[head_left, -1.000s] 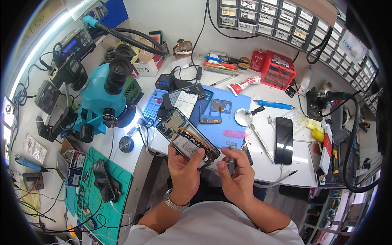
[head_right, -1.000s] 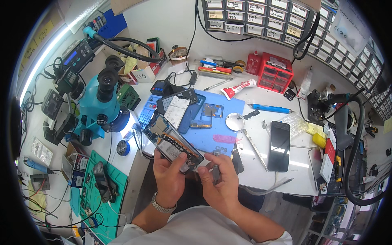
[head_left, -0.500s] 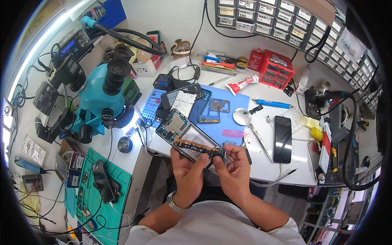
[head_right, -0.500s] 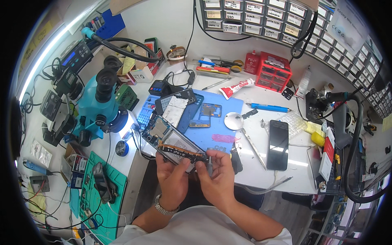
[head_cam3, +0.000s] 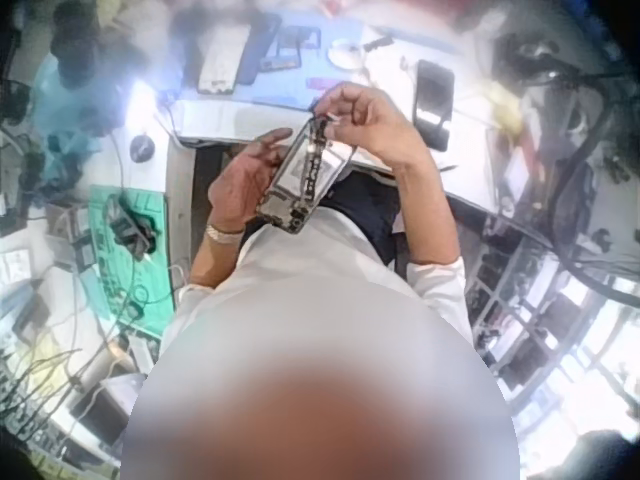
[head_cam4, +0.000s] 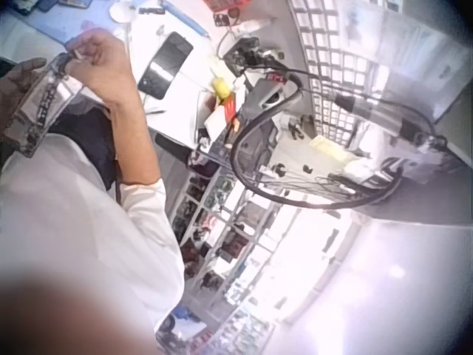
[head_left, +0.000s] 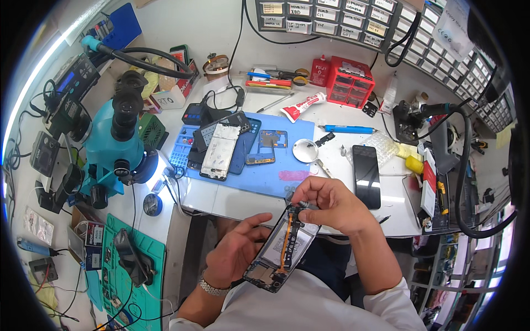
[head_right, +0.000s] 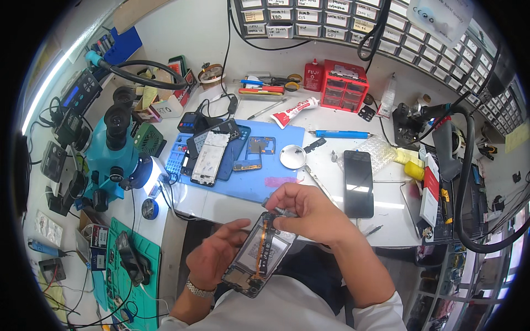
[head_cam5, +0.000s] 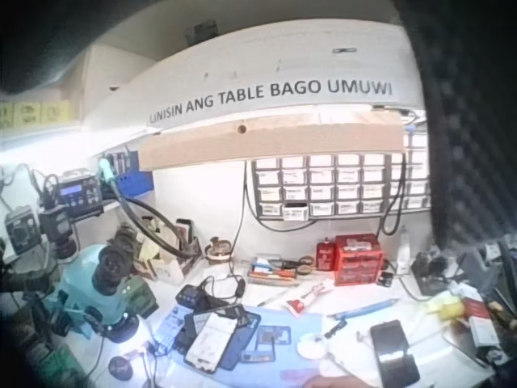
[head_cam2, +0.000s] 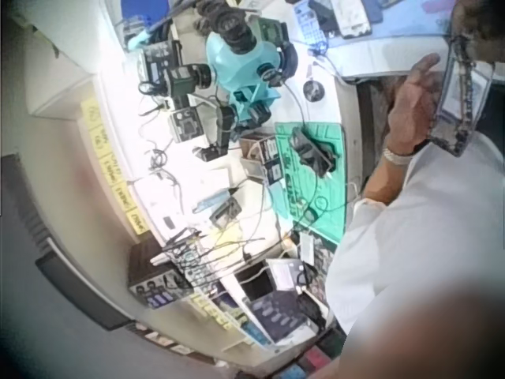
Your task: The person disassembles a smartphone, removes the battery and internal components, and uses a screwdriver to manipulate screws and connectors. They reassemble the phone and test the screen by powering it on.
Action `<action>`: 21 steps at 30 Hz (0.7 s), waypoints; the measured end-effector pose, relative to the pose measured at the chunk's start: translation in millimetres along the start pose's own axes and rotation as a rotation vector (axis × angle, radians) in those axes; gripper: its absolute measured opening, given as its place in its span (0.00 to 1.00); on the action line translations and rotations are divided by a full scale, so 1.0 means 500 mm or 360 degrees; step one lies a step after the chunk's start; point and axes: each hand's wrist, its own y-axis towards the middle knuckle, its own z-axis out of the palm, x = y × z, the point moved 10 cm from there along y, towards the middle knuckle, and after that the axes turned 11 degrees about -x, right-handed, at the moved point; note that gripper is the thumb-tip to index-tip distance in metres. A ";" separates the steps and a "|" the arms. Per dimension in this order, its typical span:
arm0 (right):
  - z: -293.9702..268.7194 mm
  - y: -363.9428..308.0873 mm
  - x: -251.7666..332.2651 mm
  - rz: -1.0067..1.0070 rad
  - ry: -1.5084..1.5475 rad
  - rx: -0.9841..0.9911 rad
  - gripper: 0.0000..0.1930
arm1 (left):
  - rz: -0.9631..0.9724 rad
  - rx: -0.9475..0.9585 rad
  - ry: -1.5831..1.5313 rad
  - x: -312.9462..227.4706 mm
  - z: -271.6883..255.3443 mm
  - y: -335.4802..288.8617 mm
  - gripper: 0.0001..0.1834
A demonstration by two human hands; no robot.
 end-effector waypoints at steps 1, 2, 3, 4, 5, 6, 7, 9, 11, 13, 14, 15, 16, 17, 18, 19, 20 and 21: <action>0.009 0.001 -0.007 -0.0011 -0.0076 0.0034 0.15 | -0.0038 -0.0023 0.0021 0.010 0.013 0.006 0.45; 0.013 -0.001 -0.023 0.0075 -0.0087 0.0034 0.15 | -0.0076 -0.0047 0.0040 0.021 0.023 0.011 0.41; 0.015 0.000 -0.027 0.0042 -0.0183 0.0002 0.15 | -0.0109 -0.0068 0.0063 0.031 0.030 0.014 0.37; 0.018 0.001 -0.036 0.0009 -0.0279 -0.0028 0.15 | -0.0169 -0.0127 -0.0005 0.048 0.021 0.020 0.31; 0.017 0.001 -0.045 -0.0026 -0.0376 -0.0057 0.15 | -0.0133 -0.0161 0.0081 0.052 0.021 0.024 0.31; 0.010 0.004 -0.052 -0.0100 -0.0487 -0.0112 0.13 | -0.0094 -0.0194 0.0168 0.052 0.022 0.030 0.30; 0.008 0.000 -0.055 -0.0122 -0.0558 -0.0148 0.13 | -0.0055 -0.0225 0.0255 0.053 0.020 0.034 0.29; 0.007 -0.005 -0.051 -0.0171 -0.0699 -0.0221 0.12 | -0.0030 -0.0304 0.0285 0.061 0.008 0.038 0.28; 0.014 -0.013 -0.019 -0.0441 -0.0745 -0.0286 0.12 | 0.0016 -0.0364 0.0338 0.059 -0.002 0.040 0.26; 0.017 -0.023 0.012 -0.0632 -0.0860 -0.0371 0.12 | 0.0082 -0.0406 0.0412 0.053 -0.009 0.041 0.24; 0.017 -0.030 0.030 -0.0686 -0.0954 -0.0423 0.12 | 0.0106 -0.0416 0.0406 0.050 -0.010 0.042 0.23; 0.017 -0.036 0.044 -0.0739 -0.1049 -0.0479 0.12 | 0.0129 -0.0424 0.0400 0.047 -0.009 0.043 0.23; 0.018 -0.038 0.045 -0.0730 -0.1084 -0.0498 0.12 | 0.0152 -0.0432 0.0393 0.044 -0.009 0.044 0.23; 0.019 -0.040 0.044 -0.0721 -0.1120 -0.0517 0.11 | 0.0163 -0.0436 0.0388 0.044 -0.008 0.044 0.22; 0.018 -0.043 0.042 -0.0713 -0.1151 -0.0543 0.11 | 0.0170 -0.0437 0.0388 0.045 -0.008 0.045 0.22; 0.019 -0.043 0.037 -0.0705 -0.1141 -0.0543 0.11 | 0.0178 -0.0438 0.0388 0.046 -0.009 0.045 0.21; 0.019 -0.042 0.029 -0.0697 -0.1131 -0.0542 0.11 | 0.0161 -0.0441 0.0371 0.049 -0.012 0.045 0.21; 0.018 -0.042 0.023 -0.0687 -0.1121 -0.0547 0.11 | 0.0142 -0.0439 0.0354 0.051 -0.014 0.046 0.21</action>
